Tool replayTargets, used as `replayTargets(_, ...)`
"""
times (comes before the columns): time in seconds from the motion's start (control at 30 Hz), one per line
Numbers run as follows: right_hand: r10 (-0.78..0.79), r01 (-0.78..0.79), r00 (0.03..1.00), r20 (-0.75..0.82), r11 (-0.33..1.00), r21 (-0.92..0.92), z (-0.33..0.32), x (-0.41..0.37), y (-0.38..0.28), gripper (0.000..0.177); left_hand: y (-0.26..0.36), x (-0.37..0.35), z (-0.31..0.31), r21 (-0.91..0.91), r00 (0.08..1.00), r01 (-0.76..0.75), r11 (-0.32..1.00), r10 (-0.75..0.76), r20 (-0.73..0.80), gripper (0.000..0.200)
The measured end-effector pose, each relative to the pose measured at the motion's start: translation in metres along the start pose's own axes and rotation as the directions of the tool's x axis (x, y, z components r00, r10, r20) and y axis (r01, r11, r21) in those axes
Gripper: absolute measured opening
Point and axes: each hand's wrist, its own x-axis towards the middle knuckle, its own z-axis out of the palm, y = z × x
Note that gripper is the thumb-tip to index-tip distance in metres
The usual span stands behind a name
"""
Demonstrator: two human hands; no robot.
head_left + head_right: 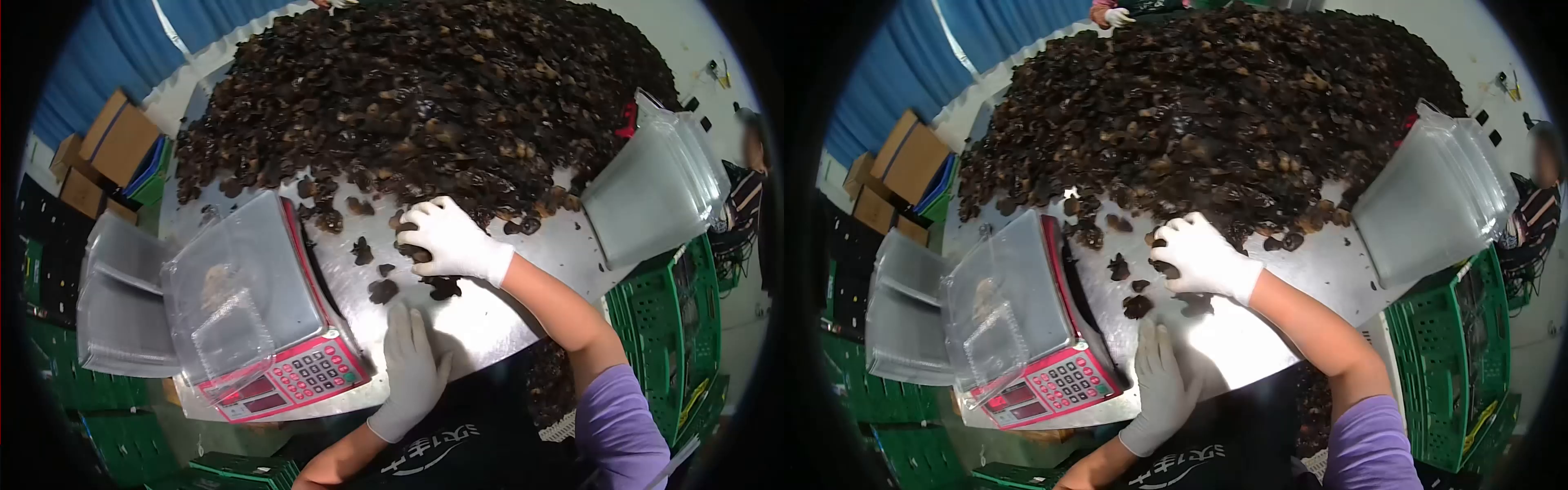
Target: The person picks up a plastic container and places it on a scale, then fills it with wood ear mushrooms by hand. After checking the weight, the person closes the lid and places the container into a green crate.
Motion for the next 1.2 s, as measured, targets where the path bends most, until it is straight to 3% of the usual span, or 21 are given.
replayTargets(0.03, 0.015, -0.015, 0.998, -0.057, 1.0, 0.002, -0.002, -0.017, 0.004, 0.048, 0.001, 0.004, 0.003, 0.007, 0.999, 0.042, 0.999, -0.042, 0.009, 0.093)
replayTargets(0.1, 0.077, -0.08, 0.996, -0.043, 0.993, -0.083, -0.017, -0.043, 0.01, 0.067, -0.001, 0.009, 0.006, -0.003, 0.998, 0.044, 0.999, -0.044, 0.04, 0.094)
replayTargets(0.27, 0.336, -0.332, 0.908, -0.25, 0.941, 0.059, -0.043, -0.095, 0.009, 0.082, -0.009, 0.012, 0.002, -0.01, 1.0, -0.001, 1.0, 0.001, -0.017, 0.092)
replayTargets(0.37, 0.538, -0.508, 0.726, -0.429, 0.839, 0.192, -0.038, -0.122, 0.0, 0.063, -0.013, 0.022, -0.004, 0.033, 0.995, 0.023, 0.999, -0.02, -0.101, 0.089)
replayTargets(0.43, 0.553, -0.544, 0.694, -0.461, 0.822, 0.167, -0.036, -0.135, -0.015, 0.04, -0.011, 0.034, -0.008, 0.121, 0.98, 0.194, 0.973, -0.187, -0.071, 0.088)
replayTargets(0.47, 0.477, -0.473, 0.705, -0.525, 0.868, 0.153, -0.032, -0.135, -0.022, 0.025, -0.018, 0.037, -0.003, 0.074, 0.984, 0.163, 0.984, -0.157, -0.081, 0.08)
replayTargets(0.5, 0.458, -0.425, 0.702, -0.545, 0.884, 0.196, -0.03, -0.135, -0.034, 0.021, -0.013, 0.036, -0.004, 0.074, 0.984, 0.164, 0.984, -0.158, -0.084, 0.08)
replayTargets(0.57, 0.473, -0.362, 0.73, -0.493, 0.88, 0.308, -0.001, -0.138, -0.052, 0.025, -0.002, 0.032, -0.007, 0.044, 0.988, 0.146, 0.988, -0.143, -0.06, 0.068)
replayTargets(0.6, 0.489, -0.385, 0.755, -0.437, 0.87, 0.307, 0.0, -0.133, -0.065, 0.026, 0.001, 0.025, -0.003, 0.072, 0.989, 0.063, 0.995, -0.053, -0.135, 0.06)
replayTargets(0.63, 0.504, -0.407, 0.775, -0.381, 0.86, 0.308, -0.001, -0.125, -0.074, 0.026, 0.004, 0.02, -0.002, 0.08, 0.989, 0.065, 0.995, -0.054, -0.136, 0.06)
replayTargets(0.7, 0.543, -0.439, 0.754, -0.37, 0.836, 0.329, 0.001, -0.104, -0.084, 0.023, 0.013, 0.012, -0.008, -0.065, 0.998, 0.034, 0.997, -0.038, -0.059, 0.059)
replayTargets(0.77, 0.584, -0.478, 0.729, -0.357, 0.808, 0.345, 0.006, -0.101, -0.084, 0.02, 0.014, 0.008, -0.011, -0.093, 0.998, 0.021, 0.995, -0.026, -0.053, 0.052)
replayTargets(0.83, 0.45, -0.383, 0.831, -0.327, 0.889, 0.249, 0.018, -0.102, -0.08, 0.021, 0.009, 0.008, -0.012, -0.27, 0.998, 0.031, 0.962, -0.042, -0.035, 0.048)
replayTargets(0.9, 0.44, -0.389, 0.855, -0.274, 0.894, 0.222, 0.017, -0.109, -0.088, 0.02, 0.009, 0.014, -0.021, -0.237, 0.996, -0.008, 0.971, -0.014, -0.088, 0.046)
replayTargets(0.97, 0.26, -0.225, 0.933, -0.247, 0.961, 0.162, 0.018, -0.119, -0.088, 0.02, 0.008, 0.03, -0.029, -0.161, 0.985, 0.046, 0.986, -0.071, -0.158, 0.047)
replayTargets(1.0, 0.251, -0.202, 0.947, -0.199, 0.95, 0.239, 0.012, -0.122, -0.09, 0.024, 0.004, 0.041, -0.027, 0.037, 0.968, 0.028, 0.999, -0.018, -0.249, 0.045)
replayTargets(1.03, 0.247, -0.197, 0.948, -0.199, 0.95, 0.242, 0.005, -0.124, -0.093, 0.024, 0.0, 0.053, -0.026, 0.041, 0.968, 0.032, 0.999, -0.021, -0.251, 0.045)
replayTargets(1.1, 0.256, -0.169, 0.92, -0.295, 0.942, 0.291, -0.004, -0.129, -0.096, 0.022, -0.008, 0.079, -0.024, 0.459, 0.978, 0.202, 0.865, -0.149, -0.149, 0.052)
replayTargets(1.17, 0.327, -0.23, 0.889, -0.321, 0.924, 0.305, -0.011, -0.137, -0.092, 0.024, -0.013, 0.106, -0.021, 0.604, 0.909, 0.372, 0.705, -0.409, -0.082, 0.053)
replayTargets(1.2, 0.399, -0.291, 0.849, -0.345, 0.9, 0.324, -0.014, -0.142, -0.089, 0.026, -0.035, 0.108, -0.005, 0.618, 0.925, 0.378, 0.689, -0.303, -0.229, 0.041)
